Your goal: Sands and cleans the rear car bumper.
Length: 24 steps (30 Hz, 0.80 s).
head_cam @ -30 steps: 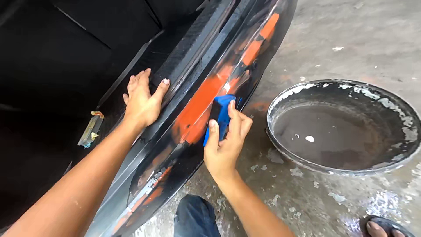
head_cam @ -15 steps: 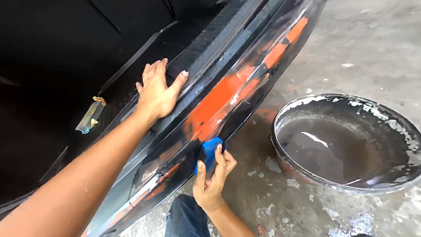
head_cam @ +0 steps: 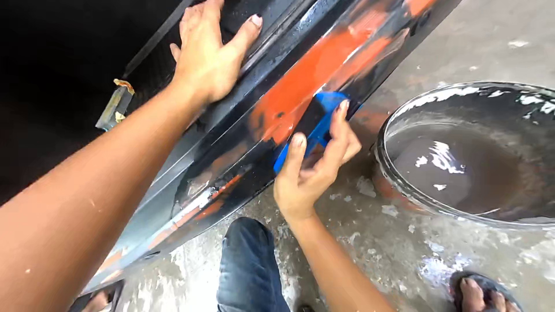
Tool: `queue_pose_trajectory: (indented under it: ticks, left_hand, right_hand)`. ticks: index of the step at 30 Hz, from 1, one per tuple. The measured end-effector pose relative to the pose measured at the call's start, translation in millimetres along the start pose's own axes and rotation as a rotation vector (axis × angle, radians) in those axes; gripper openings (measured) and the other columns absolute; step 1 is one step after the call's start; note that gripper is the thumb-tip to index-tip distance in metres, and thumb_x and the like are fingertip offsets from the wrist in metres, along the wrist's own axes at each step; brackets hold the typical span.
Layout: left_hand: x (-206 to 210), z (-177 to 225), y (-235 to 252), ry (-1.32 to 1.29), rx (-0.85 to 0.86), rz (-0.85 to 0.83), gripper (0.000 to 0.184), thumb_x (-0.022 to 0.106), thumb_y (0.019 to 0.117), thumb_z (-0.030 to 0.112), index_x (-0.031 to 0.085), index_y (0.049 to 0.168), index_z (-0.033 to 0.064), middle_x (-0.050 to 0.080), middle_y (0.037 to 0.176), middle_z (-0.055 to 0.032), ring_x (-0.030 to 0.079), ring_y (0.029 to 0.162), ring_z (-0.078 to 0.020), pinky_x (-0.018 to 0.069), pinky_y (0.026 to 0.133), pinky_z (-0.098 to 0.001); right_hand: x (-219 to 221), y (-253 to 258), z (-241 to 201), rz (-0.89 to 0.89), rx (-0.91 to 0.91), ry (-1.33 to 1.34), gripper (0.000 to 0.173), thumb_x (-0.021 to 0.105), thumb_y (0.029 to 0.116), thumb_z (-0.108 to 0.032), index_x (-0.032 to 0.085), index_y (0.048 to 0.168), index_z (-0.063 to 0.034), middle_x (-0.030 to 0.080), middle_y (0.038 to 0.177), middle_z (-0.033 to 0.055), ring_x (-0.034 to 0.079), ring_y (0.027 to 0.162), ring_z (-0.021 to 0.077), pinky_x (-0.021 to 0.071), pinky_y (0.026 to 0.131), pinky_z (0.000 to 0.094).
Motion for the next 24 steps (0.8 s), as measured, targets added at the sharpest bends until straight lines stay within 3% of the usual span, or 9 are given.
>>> queue_pose_trajectory:
  ticks: [4, 6, 8, 10, 12, 14, 18, 21, 24]
  left_hand:
    - [-5, 2, 1, -0.003, 0.004, 0.019, 0.094, 0.035, 0.0884, 0.085, 0.036, 0.160, 0.0246, 0.034, 0.166, -0.0042, 0.015, 0.158, -0.0302, 0.0140, 0.116, -0.0778]
    - [-7, 3, 4, 0.000, 0.005, -0.007, 0.092, 0.035, 0.0887, 0.085, 0.040, 0.158, 0.0261, 0.037, 0.164, -0.0061, 0.019, 0.158, -0.0313, 0.0135, 0.116, -0.0780]
    - [3, 1, -2, 0.010, 0.000, -0.055, 0.076, 0.036, 0.0905, 0.084, 0.060, 0.138, 0.0296, 0.055, 0.148, -0.0074, 0.037, 0.149, -0.0321, 0.0188, 0.113, -0.0801]
    - [2, 2, -3, 0.005, 0.012, -0.039, 0.067, 0.036, 0.0925, 0.081, 0.068, 0.123, 0.0299, 0.064, 0.135, -0.0061, 0.047, 0.141, -0.0305, 0.0217, 0.109, -0.0800]
    - [-3, 2, 0, -0.018, 0.030, -0.002, 0.078, 0.035, 0.0897, 0.084, 0.058, 0.141, 0.0308, 0.052, 0.152, -0.0050, 0.033, 0.152, -0.0299, 0.0190, 0.114, -0.0794]
    - [-6, 2, 1, -0.024, 0.028, 0.016, 0.091, 0.035, 0.0887, 0.085, 0.040, 0.158, 0.0255, 0.038, 0.164, -0.0060, 0.019, 0.157, -0.0310, 0.0145, 0.116, -0.0776]
    - [-3, 3, 1, -0.009, 0.006, 0.000, 0.091, 0.034, 0.0883, 0.085, 0.039, 0.158, 0.0275, 0.036, 0.165, -0.0061, 0.018, 0.158, -0.0301, 0.0144, 0.117, -0.0765]
    - [-6, 3, -3, -0.018, 0.022, 0.034, 0.091, 0.034, 0.0895, 0.084, 0.038, 0.159, 0.0260, 0.035, 0.165, -0.0055, 0.017, 0.158, -0.0296, 0.0137, 0.118, -0.0762]
    - [-8, 6, -3, -0.023, 0.030, 0.057, 0.093, 0.034, 0.0904, 0.083, 0.035, 0.161, 0.0226, 0.034, 0.166, -0.0060, 0.014, 0.159, -0.0330, 0.0115, 0.116, -0.0779]
  right_hand:
    - [4, -50, 7, -0.111, -0.041, -0.019, 0.054, 0.055, 0.1011, -0.031, 0.046, 0.153, -0.0232, 0.041, 0.145, 0.0093, 0.043, 0.136, 0.0175, 0.0431, 0.111, 0.0360]
    - [2, -9, -1, -0.056, -0.132, 0.003, 0.052, 0.057, 0.1001, -0.029, 0.051, 0.149, -0.0109, 0.046, 0.139, 0.0145, 0.048, 0.130, 0.0184, 0.0446, 0.108, 0.0339]
    - [0, 26, -12, 0.027, -0.138, 0.081, 0.055, 0.057, 0.0982, -0.021, 0.051, 0.144, 0.0080, 0.047, 0.130, 0.0226, 0.049, 0.120, 0.0238, 0.0458, 0.102, 0.0345]
    - [1, 11, -14, -0.031, -0.096, 0.045, 0.057, 0.054, 0.1012, -0.023, 0.045, 0.150, 0.0047, 0.045, 0.139, 0.0238, 0.048, 0.125, 0.0256, 0.0463, 0.104, 0.0373]
    - [2, -41, -5, -0.141, -0.059, -0.022, 0.059, 0.053, 0.1026, -0.027, 0.039, 0.158, -0.0147, 0.041, 0.149, 0.0149, 0.045, 0.136, 0.0218, 0.0465, 0.109, 0.0386]
    - [5, -51, 3, -0.148, -0.078, -0.030, 0.056, 0.053, 0.1021, -0.030, 0.040, 0.156, -0.0214, 0.040, 0.145, 0.0102, 0.044, 0.135, 0.0170, 0.0452, 0.109, 0.0354]
    - [1, 32, -8, 0.058, -0.099, 0.056, 0.056, 0.058, 0.0984, -0.019, 0.049, 0.147, 0.0069, 0.048, 0.130, 0.0207, 0.051, 0.115, 0.0215, 0.0487, 0.094, 0.0301]
    - [0, -11, -8, -0.037, -0.033, -0.007, 0.057, 0.057, 0.1019, -0.023, 0.043, 0.155, -0.0095, 0.045, 0.145, 0.0148, 0.049, 0.130, 0.0217, 0.0489, 0.104, 0.0366]
    - [1, -36, 6, -0.081, -0.053, -0.002, 0.054, 0.060, 0.0990, -0.028, 0.047, 0.151, -0.0212, 0.044, 0.141, 0.0066, 0.046, 0.133, 0.0156, 0.0456, 0.110, 0.0340]
Point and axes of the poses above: each hand's wrist, its own y-axis towards the middle knuckle, its own x-axis out of the palm, z = x × y, the point moved 9 cm from there along y, towards the middle knuckle
